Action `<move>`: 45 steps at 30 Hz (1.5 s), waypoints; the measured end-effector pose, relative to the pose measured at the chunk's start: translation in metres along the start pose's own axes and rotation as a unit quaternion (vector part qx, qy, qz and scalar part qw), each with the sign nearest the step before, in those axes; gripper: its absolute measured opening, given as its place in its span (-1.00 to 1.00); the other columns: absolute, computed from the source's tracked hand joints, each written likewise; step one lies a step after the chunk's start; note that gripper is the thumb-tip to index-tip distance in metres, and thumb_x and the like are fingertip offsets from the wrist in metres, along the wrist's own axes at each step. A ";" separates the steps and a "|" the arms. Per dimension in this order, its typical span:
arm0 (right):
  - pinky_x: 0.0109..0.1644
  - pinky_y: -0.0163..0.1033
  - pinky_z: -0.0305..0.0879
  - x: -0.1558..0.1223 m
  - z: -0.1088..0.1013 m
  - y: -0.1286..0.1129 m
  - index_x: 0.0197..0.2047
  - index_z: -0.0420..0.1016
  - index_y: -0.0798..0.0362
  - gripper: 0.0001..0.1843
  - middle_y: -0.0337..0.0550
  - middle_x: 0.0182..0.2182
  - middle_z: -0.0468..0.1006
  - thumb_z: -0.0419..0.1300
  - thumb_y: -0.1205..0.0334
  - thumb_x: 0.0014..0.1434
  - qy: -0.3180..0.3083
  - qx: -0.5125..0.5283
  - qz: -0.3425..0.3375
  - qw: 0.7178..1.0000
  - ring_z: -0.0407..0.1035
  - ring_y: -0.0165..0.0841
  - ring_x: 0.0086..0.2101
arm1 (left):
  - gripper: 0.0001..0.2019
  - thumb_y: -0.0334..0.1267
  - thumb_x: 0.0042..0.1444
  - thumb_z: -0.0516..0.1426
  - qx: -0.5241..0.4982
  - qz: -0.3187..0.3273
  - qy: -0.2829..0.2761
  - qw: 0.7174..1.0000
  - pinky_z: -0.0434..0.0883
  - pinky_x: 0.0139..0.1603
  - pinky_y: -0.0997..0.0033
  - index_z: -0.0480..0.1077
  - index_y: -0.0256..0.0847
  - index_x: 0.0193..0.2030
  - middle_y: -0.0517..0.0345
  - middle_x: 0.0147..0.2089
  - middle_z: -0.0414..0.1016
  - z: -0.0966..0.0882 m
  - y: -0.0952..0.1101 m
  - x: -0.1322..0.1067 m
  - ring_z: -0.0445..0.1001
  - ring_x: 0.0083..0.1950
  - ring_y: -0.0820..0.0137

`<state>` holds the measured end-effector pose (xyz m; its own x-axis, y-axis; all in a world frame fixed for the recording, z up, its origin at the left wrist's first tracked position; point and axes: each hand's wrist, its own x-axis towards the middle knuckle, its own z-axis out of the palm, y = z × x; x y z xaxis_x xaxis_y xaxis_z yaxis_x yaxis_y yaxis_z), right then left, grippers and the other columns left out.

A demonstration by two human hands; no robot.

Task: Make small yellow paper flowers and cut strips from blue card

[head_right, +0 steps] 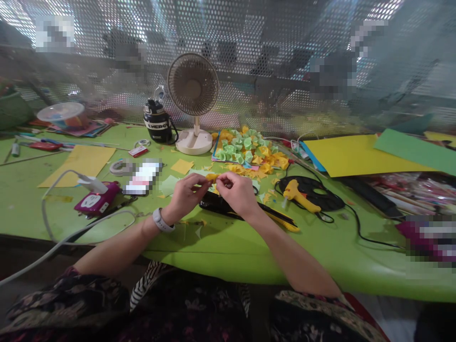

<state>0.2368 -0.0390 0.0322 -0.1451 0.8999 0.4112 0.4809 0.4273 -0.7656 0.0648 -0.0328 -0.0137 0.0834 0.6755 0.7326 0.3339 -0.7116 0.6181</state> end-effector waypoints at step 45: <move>-0.20 -0.18 0.40 0.008 -0.002 0.021 -0.19 0.60 -0.01 -0.74 -0.03 -0.24 0.67 0.08 0.16 0.33 0.035 -0.191 -0.190 0.962 0.54 -0.23 -0.26 | -0.76 -0.34 0.35 0.07 0.041 0.096 0.001 0.995 0.55 0.12 0.20 0.54 -0.25 0.02 -0.15 0.06 0.61 -0.007 -0.018 0.009 0.61 0.06 0.29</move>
<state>0.2479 -0.0227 0.0204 -0.3211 0.6714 0.6679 0.6897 0.6491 -0.3209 0.0526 -0.0159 -0.0161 0.1516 0.5284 0.8353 0.3866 -0.8095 0.4419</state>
